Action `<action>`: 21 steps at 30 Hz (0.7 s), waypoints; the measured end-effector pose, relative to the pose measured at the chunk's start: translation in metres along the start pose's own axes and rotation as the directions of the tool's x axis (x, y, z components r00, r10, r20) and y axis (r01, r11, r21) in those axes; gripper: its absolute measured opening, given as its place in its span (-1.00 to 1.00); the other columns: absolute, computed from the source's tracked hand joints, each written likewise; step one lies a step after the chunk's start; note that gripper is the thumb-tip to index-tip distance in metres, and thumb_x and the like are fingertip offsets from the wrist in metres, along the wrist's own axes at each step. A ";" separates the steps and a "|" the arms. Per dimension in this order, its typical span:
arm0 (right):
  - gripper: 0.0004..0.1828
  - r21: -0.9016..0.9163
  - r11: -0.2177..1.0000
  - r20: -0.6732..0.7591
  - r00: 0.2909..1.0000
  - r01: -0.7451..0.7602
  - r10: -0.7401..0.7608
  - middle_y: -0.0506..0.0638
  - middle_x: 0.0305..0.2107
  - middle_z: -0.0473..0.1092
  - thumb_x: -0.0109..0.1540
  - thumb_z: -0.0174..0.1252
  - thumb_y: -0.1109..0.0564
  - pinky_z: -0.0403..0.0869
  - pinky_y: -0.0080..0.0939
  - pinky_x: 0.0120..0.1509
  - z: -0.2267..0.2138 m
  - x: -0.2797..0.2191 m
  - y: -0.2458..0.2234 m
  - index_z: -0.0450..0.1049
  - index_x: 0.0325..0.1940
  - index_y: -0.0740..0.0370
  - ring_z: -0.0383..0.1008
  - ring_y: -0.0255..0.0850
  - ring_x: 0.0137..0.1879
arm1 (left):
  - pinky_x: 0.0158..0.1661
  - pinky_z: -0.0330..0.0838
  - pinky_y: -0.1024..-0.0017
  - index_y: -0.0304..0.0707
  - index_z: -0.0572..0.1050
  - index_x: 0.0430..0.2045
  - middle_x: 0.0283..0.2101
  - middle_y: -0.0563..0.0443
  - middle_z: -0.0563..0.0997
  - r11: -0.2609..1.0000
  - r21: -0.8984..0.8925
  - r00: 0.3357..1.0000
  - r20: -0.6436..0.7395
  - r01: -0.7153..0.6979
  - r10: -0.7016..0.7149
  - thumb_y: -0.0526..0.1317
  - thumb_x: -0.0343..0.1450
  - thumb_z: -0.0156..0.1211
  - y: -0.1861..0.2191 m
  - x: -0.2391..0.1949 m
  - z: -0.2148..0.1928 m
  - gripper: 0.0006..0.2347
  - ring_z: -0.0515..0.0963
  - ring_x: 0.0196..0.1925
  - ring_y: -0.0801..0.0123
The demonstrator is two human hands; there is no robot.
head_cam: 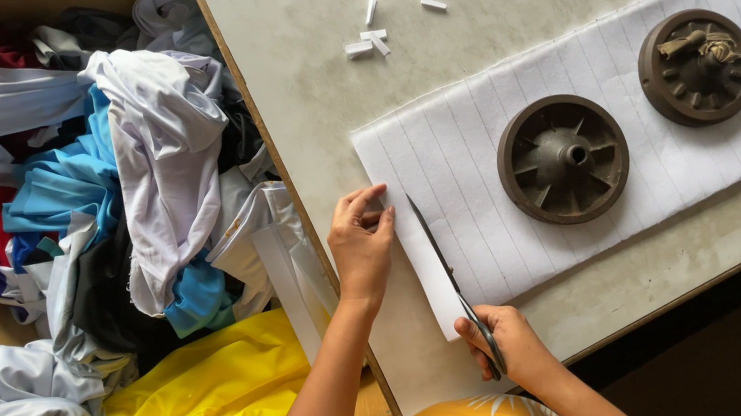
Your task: Using scissors to cut long strips of white material into small rectangular pieces on a workbench.
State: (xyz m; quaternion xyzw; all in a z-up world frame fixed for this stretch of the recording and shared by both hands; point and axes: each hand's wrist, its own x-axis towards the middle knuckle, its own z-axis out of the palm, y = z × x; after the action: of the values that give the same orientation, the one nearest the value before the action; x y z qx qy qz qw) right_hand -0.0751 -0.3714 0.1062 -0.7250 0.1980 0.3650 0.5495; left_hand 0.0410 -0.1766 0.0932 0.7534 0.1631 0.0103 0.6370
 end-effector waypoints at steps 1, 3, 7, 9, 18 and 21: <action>-0.38 0.003 1.000 0.003 1.000 0.013 -0.013 -0.01 -0.81 0.23 0.15 0.15 -0.40 0.36 -0.20 -0.60 0.000 0.000 -0.001 0.28 -0.55 0.20 0.27 -0.21 -0.73 | -0.08 0.67 0.59 -0.17 0.64 -0.09 -0.04 0.07 0.59 1.000 0.010 1.000 -0.007 -0.009 0.010 -0.38 0.39 0.31 -0.003 0.000 0.001 -0.77 0.69 -0.24 0.41; -0.38 0.007 1.000 0.007 1.000 0.025 -0.025 -0.01 -0.81 0.23 0.14 0.15 -0.40 0.36 -0.20 -0.60 -0.001 0.003 -0.002 0.28 -0.56 0.20 0.27 -0.21 -0.73 | -0.08 0.67 0.59 -0.16 0.64 -0.09 -0.03 0.08 0.59 1.000 0.022 1.000 -0.014 -0.017 0.018 -0.37 0.38 0.32 -0.005 0.000 0.002 -0.77 0.69 -0.25 0.42; -0.38 0.016 1.000 0.012 1.000 0.016 -0.017 0.03 -0.80 0.22 0.15 0.15 -0.39 0.36 -0.20 -0.61 0.000 0.007 -0.011 0.29 -0.55 0.21 0.24 -0.20 -0.73 | -0.07 0.67 0.58 -0.16 0.64 -0.09 -0.04 0.07 0.58 1.000 0.015 1.000 -0.013 -0.019 0.019 -0.38 0.38 0.30 -0.004 -0.001 0.001 -0.77 0.69 -0.24 0.41; -0.38 0.007 1.000 0.012 1.000 0.016 -0.016 0.03 -0.80 0.22 0.14 0.15 -0.39 0.37 -0.21 -0.61 -0.001 0.009 -0.015 0.32 -0.53 0.23 0.24 -0.20 -0.74 | -0.07 0.68 0.57 -0.18 0.64 -0.08 -0.03 0.06 0.59 1.000 0.019 1.000 -0.010 -0.024 0.024 -0.38 0.38 0.31 -0.002 0.000 0.001 -0.76 0.69 -0.24 0.40; -0.39 0.004 1.000 -0.022 1.000 -0.010 0.010 -0.02 -0.68 0.21 0.12 0.18 -0.39 0.42 -0.20 -0.65 0.001 0.021 -0.030 0.33 -0.53 0.22 0.31 -0.19 -0.71 | -0.06 0.68 0.58 -0.19 0.63 -0.06 -0.04 0.07 0.57 1.000 0.012 1.000 -0.001 -0.001 0.001 -0.38 0.39 0.30 0.003 -0.002 -0.001 -0.75 0.67 -0.24 0.40; -0.39 -0.002 1.000 -0.019 1.000 0.005 -0.005 -0.07 -0.66 0.14 0.14 0.17 -0.38 0.50 -0.21 -0.65 0.003 0.022 -0.036 0.30 -0.55 0.21 0.24 -0.27 -0.57 | -0.07 0.69 0.57 -0.19 0.62 -0.05 -0.04 0.06 0.57 1.000 0.004 1.000 0.001 -0.016 0.016 -0.38 0.39 0.30 0.004 -0.002 -0.001 -0.75 0.68 -0.24 0.40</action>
State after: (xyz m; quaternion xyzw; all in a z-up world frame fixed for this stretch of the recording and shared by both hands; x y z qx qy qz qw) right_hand -0.0368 -0.3545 0.1130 -0.7294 0.2010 0.3569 0.5479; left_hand 0.0401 -0.1768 0.0980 0.7557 0.1570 0.0145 0.6356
